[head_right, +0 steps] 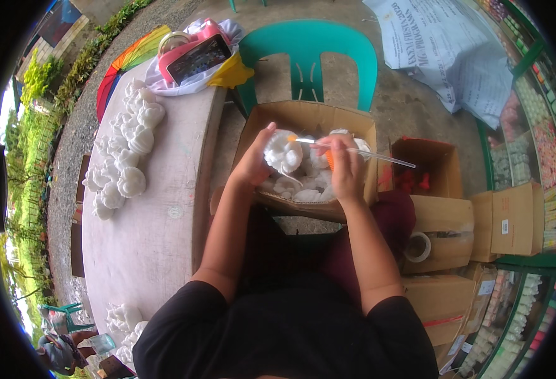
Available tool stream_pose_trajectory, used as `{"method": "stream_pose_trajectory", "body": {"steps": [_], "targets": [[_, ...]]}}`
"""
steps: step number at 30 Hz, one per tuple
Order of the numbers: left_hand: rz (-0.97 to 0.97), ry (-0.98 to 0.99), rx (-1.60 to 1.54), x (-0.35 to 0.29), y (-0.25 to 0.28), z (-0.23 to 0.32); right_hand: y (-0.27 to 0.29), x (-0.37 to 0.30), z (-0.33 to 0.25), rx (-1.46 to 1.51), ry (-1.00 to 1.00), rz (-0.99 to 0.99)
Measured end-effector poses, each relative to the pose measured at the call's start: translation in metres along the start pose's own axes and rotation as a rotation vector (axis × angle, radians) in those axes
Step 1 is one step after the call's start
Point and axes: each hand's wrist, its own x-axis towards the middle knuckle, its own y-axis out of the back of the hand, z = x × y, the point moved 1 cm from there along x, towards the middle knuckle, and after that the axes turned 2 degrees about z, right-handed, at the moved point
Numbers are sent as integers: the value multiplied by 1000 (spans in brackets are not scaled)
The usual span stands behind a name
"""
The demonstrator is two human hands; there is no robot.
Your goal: The person sits at a table and uses a small brush to paint white decorative objects that resemble flowers. They pick each object from a cardboard box, apply paint, and place the finished items on the table.
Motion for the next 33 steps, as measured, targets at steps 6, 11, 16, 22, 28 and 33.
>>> {"method": "stream_pose_trajectory", "body": {"steps": [6, 11, 16, 22, 28, 33], "targets": [[-63, 2, -19, 6, 7, -6, -2, -1, 1, -73, 23, -29], [-144, -51, 98, 2, 9, -11, -17, 5, -10, -406, 111, -208], [-97, -160, 477, 1, -5, -4, -12, 0, 3, -421, -12, -256], [356, -452, 1079, 17, -6, 70, -9, -4, -3, -398, -129, -196], [433, -610, 1644, -32, 31, 160, 3, -17, -11, -452, -102, -202], [498, -199, 1966, -92, 113, 166, -4, -20, -9, -440, -104, -289]]}}
